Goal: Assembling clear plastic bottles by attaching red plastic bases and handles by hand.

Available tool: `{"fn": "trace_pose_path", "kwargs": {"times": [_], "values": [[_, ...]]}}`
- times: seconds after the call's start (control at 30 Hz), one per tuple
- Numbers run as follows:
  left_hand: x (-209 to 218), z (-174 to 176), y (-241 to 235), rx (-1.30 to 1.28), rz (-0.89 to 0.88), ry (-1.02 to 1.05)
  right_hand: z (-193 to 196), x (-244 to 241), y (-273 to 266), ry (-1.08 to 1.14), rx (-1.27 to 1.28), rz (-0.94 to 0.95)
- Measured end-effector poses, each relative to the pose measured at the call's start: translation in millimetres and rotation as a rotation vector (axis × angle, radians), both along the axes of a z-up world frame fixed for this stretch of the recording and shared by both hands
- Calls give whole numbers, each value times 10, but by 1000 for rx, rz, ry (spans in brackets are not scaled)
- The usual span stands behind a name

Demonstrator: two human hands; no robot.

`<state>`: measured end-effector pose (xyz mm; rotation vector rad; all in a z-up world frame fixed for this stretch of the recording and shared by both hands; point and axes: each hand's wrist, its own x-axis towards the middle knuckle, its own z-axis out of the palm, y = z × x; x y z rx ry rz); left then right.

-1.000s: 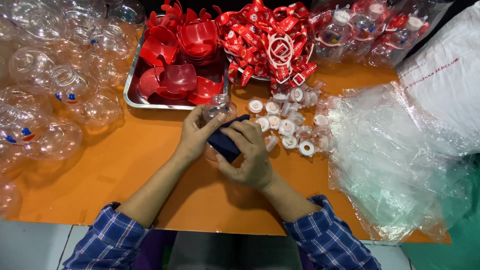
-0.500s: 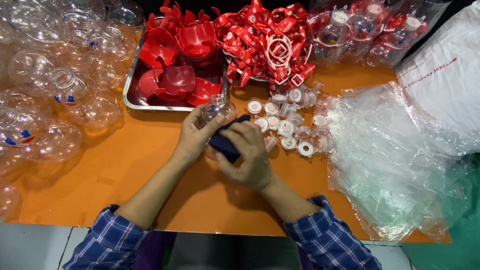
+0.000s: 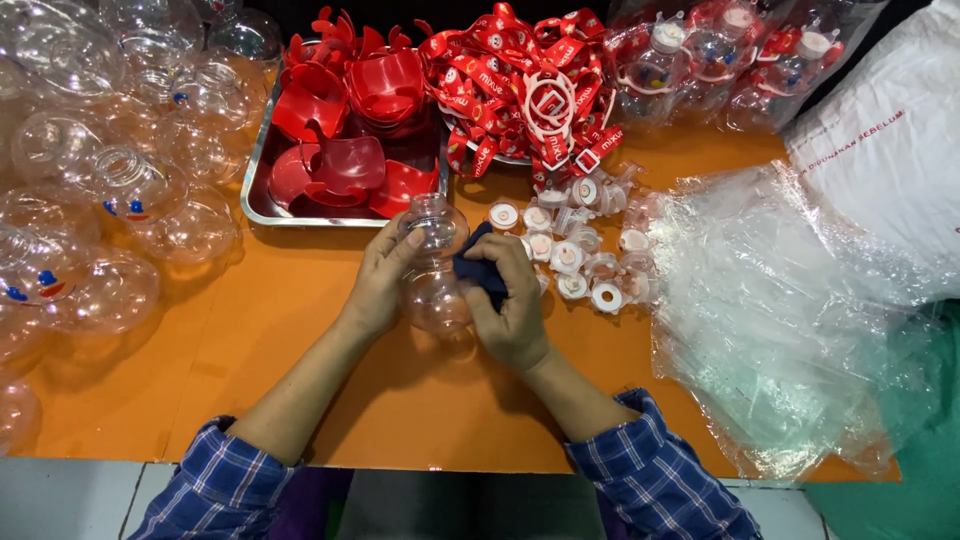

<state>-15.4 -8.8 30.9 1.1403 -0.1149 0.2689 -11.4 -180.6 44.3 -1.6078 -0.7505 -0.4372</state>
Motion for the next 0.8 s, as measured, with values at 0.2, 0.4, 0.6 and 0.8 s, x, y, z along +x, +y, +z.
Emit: {"fn": "trace_pose_path", "kwargs": {"times": [0.2,0.4,0.6,0.8], "values": [[-82,95,-83,212,51,-78,-12,-67,18,-155,-86,-94],[-86,68,-121,96,43,-84,41,-237,183,-347,-110,-15],[-119,79,-192,157,54,-61,94,-71,68,-96,-234,64],[-162,188,-222,238,65,-1,-126,30,5,177,-96,196]]}}
